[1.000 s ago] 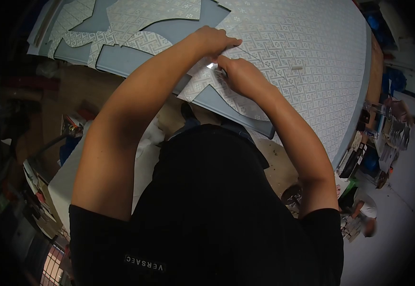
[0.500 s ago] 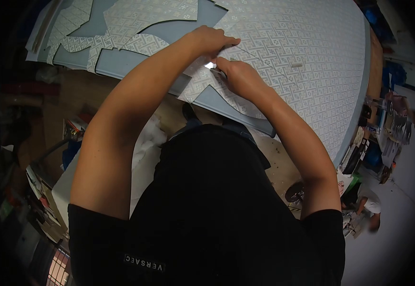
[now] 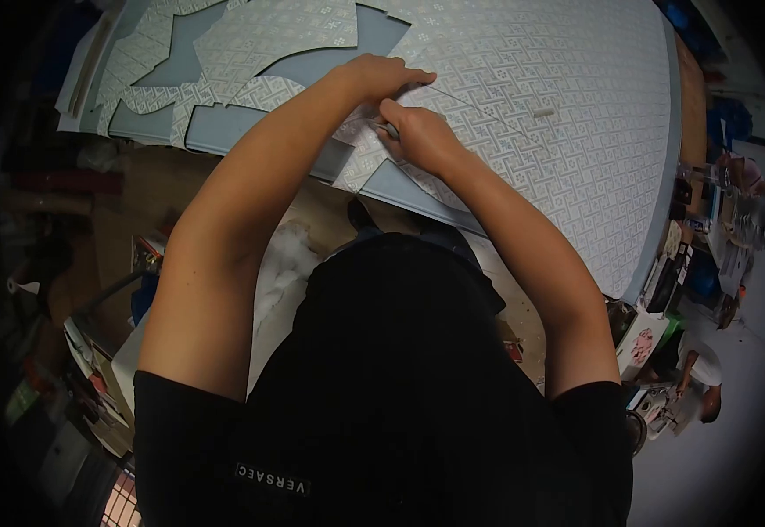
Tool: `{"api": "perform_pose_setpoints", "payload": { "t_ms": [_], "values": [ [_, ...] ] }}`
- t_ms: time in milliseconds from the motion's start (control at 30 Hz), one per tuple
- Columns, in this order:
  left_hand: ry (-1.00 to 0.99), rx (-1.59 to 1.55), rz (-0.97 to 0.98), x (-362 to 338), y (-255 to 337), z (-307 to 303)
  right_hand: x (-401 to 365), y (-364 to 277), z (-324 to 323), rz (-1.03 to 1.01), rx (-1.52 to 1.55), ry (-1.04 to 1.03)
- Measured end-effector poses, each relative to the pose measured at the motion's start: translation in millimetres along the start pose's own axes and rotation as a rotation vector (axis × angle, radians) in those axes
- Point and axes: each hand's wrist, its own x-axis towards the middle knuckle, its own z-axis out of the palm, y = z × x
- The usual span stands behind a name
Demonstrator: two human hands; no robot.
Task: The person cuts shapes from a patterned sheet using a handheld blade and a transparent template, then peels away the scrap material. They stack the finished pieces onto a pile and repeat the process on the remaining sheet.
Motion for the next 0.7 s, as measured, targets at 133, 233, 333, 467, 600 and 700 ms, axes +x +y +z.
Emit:
{"api": "perform_pose_setpoints", "payload": {
  "t_ms": [133,233,333,467,600,700],
  "values": [
    [0.025,-0.096,0.034,-8,-4,0,-51,10,-2,-0.034,0.126,0.123],
    [0.167,-0.205,0.023,-16,-18,20,-98,33,-1,0.133,0.058,0.403],
    [0.361,-0.262,-0.057,-24,4,25,-140,76,-7,0.294,-0.033,0.565],
    [0.716,-0.187,-0.299,-28,52,55,-179,102,-41,0.613,0.019,0.577],
    [0.812,-0.216,-0.360,-20,72,79,-217,144,-72,0.696,0.035,0.725],
    [0.832,-0.190,-0.407,-13,77,78,-247,189,-84,0.626,0.067,0.840]
  ]
}}
